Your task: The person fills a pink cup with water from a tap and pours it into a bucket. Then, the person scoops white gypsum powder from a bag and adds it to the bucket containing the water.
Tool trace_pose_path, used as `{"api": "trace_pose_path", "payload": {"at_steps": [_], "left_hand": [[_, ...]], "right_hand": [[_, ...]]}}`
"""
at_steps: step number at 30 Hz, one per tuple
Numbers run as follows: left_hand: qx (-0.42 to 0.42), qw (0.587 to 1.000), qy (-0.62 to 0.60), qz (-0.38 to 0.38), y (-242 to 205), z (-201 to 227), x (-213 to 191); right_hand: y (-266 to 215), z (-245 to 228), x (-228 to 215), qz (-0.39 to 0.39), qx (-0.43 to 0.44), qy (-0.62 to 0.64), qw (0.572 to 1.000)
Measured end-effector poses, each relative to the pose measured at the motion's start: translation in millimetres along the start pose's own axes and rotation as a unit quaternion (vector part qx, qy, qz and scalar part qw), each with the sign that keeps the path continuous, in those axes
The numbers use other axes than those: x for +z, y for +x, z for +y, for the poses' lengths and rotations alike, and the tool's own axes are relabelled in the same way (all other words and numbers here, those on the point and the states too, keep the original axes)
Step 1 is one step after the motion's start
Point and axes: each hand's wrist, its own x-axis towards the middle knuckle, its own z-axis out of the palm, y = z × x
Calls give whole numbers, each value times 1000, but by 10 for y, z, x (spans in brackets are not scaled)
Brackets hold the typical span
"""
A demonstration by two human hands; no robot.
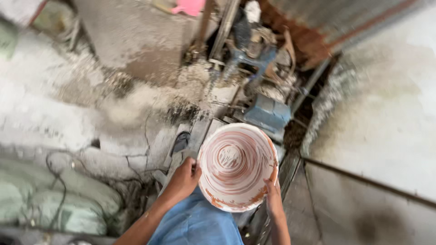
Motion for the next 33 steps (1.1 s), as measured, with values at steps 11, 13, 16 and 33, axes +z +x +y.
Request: {"api": "trace_pose_path", "payload": {"at_steps": [11,13,16,33], "left_hand": [[-187,955,-178,148,-321,-302,248],[-180,948,-201,166,-240,-421,183],[-183,939,-224,187,-48,-667,63],[-234,680,-497,484,3783,-4279,365]], "right_hand": [[925,-882,695,-132,58,-214,966],[1058,-880,903,-141,67,-212,965],[1310,-870,1249,-177,73,-170,967],[5282,709,3751,-397,33,-272,876]]}}
